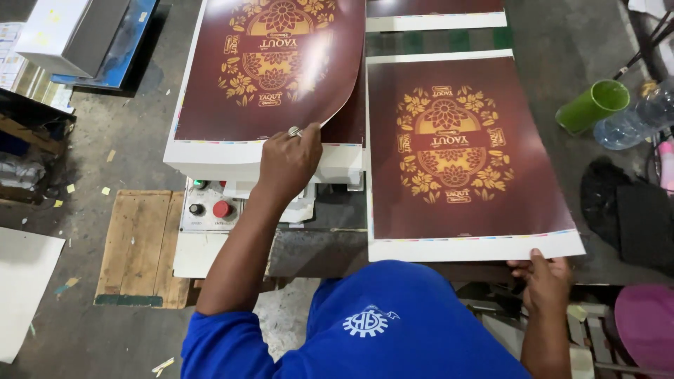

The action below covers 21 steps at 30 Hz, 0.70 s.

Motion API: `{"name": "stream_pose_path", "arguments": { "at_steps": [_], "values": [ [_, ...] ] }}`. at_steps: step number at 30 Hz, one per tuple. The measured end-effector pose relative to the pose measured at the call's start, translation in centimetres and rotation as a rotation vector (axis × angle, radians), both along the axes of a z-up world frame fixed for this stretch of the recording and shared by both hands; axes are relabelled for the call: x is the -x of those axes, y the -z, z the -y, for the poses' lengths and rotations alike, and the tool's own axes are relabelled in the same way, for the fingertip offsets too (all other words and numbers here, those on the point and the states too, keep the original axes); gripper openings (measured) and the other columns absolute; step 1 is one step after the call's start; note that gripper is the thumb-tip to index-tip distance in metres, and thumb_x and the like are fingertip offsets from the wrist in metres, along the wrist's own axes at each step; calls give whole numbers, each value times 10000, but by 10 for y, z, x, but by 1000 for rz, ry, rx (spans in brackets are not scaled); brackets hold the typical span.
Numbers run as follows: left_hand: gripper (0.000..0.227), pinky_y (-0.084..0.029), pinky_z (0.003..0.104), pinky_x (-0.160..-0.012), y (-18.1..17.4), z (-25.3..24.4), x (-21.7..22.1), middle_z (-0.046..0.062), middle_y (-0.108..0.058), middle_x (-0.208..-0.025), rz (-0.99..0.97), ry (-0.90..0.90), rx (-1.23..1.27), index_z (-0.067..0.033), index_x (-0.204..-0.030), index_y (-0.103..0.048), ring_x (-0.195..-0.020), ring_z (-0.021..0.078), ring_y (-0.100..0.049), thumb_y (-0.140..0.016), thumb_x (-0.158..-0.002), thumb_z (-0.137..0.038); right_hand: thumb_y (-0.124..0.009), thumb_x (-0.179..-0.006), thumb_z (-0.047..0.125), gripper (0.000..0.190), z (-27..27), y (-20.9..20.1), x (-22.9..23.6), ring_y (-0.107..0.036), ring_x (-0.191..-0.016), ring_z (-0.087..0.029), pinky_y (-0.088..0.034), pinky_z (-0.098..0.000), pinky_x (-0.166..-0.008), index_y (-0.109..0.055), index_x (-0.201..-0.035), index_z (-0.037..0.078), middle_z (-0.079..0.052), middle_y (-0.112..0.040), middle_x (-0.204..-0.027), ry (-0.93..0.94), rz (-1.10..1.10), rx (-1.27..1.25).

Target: The person sorts through a stack of large, maroon-colored printed sheets with gold designs, separating them and placing them into piles on a workbench. The person briefly repositions the camera before resuming the sorting process.

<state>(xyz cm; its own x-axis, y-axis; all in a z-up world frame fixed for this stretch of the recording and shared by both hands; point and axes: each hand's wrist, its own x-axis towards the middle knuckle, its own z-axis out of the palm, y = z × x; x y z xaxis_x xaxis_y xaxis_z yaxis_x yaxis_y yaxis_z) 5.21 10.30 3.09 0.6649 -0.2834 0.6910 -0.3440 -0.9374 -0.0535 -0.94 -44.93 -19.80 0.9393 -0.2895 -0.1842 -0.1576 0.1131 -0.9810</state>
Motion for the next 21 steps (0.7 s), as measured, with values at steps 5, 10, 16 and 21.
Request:
{"name": "stream_pose_path", "arguments": {
  "at_steps": [5,10,16,21],
  "values": [
    [85,-476,372,-532,-10,13,26,66,-532,-558,25,-22,128,-66,-895,-614,-512,232,-578,-688,-924,-36,-535,-1100,99,239,-17,4,-33,-698,-740,-191,-523,-273,-562,-521,-1318,4,-119,-702,-1025,-62,1,-12],
    [127,-459,402,-521,-7,18,51,80,-504,-523,-16,-43,204,-82,-838,-587,-508,267,-571,-709,-875,-80,-526,-1101,91,280,-35,-7,-77,-705,-761,-200,-531,-275,-561,-505,-1367,8,-128,-706,-1056,-46,5,4],
    [96,-462,392,-525,17,9,69,66,-572,-581,-64,-69,264,-61,-930,-637,-513,244,-590,-719,-880,-59,-507,-1080,70,346,-46,-14,-127,-732,-807,-225,-545,-282,-558,-454,-1417,9,-139,-696,-1090,-154,6,38],
    [172,-461,381,-519,36,5,77,55,-574,-567,-44,-144,358,-22,-1051,-691,-474,218,-570,-734,-884,-24,-477,-1084,51,336,-60,-7,-177,-722,-780,-232,-541,-294,-543,-450,-1417,15,-143,-694,-1071,-83,9,12]
  ]
}}
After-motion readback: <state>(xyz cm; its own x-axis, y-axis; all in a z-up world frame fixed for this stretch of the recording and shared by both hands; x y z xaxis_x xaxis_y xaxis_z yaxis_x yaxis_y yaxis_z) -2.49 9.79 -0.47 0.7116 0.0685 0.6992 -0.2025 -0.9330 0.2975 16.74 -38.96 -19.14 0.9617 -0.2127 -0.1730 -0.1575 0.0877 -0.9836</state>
